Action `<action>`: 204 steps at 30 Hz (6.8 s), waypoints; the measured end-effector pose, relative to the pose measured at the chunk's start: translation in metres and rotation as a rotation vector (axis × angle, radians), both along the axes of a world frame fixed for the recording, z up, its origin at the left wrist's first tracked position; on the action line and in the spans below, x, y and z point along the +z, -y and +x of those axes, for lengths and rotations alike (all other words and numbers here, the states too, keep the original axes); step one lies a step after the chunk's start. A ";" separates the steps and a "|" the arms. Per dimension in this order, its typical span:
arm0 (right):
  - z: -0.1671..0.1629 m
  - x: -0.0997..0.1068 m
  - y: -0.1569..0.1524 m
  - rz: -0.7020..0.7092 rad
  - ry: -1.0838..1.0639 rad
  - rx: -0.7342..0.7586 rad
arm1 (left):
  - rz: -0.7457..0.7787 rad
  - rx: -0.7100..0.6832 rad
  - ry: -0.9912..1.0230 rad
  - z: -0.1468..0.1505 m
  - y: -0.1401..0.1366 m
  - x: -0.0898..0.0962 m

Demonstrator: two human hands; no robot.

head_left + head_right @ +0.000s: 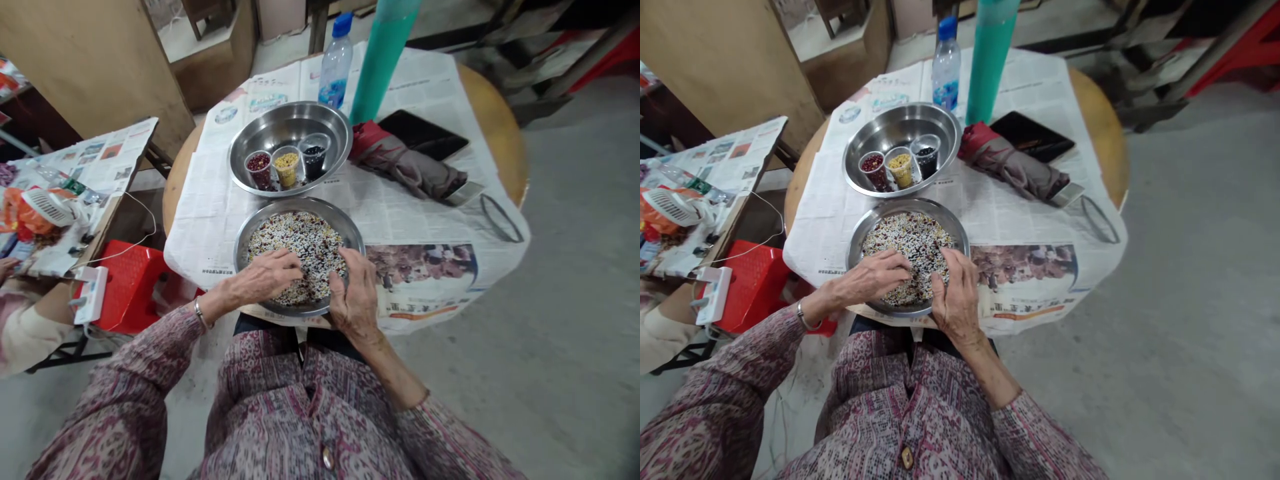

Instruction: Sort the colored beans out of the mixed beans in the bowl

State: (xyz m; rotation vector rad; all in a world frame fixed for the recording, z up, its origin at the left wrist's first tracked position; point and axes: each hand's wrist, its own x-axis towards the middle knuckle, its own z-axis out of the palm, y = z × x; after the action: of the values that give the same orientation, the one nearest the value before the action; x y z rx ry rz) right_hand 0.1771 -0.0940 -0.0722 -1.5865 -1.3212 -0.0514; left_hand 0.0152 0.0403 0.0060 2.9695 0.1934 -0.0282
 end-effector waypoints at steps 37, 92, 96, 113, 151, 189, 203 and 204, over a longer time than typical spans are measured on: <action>0.001 -0.001 0.001 0.000 -0.008 -0.004 | 0.146 0.496 -0.055 0.005 -0.035 0.003; -0.001 -0.003 0.005 -0.009 -0.046 0.006 | 0.092 0.390 0.122 0.028 -0.013 0.000; 0.000 -0.004 0.004 -0.005 -0.034 0.016 | 0.053 0.598 0.168 0.018 -0.025 -0.002; -0.001 -0.001 0.007 0.014 -0.044 0.015 | -0.152 0.103 0.035 0.082 -0.007 -0.013; -0.037 0.046 -0.082 -0.462 0.448 0.691 | -0.058 0.478 0.691 -0.053 0.023 -0.049; 0.010 0.052 -0.082 -0.604 0.487 0.286 | -0.096 0.495 0.649 -0.053 0.024 -0.049; -0.038 0.042 -0.072 -0.435 0.343 0.931 | -0.149 0.564 0.787 -0.056 0.028 -0.048; -0.039 0.043 -0.077 -0.412 0.390 0.941 | -0.147 0.569 0.796 -0.056 0.028 -0.049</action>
State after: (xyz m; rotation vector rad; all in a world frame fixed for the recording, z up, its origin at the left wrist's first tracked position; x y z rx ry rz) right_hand 0.1385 -0.0168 -0.0289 -1.1460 -2.3912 0.5443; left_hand -0.0409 0.0124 -0.0426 2.4298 0.8418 1.1064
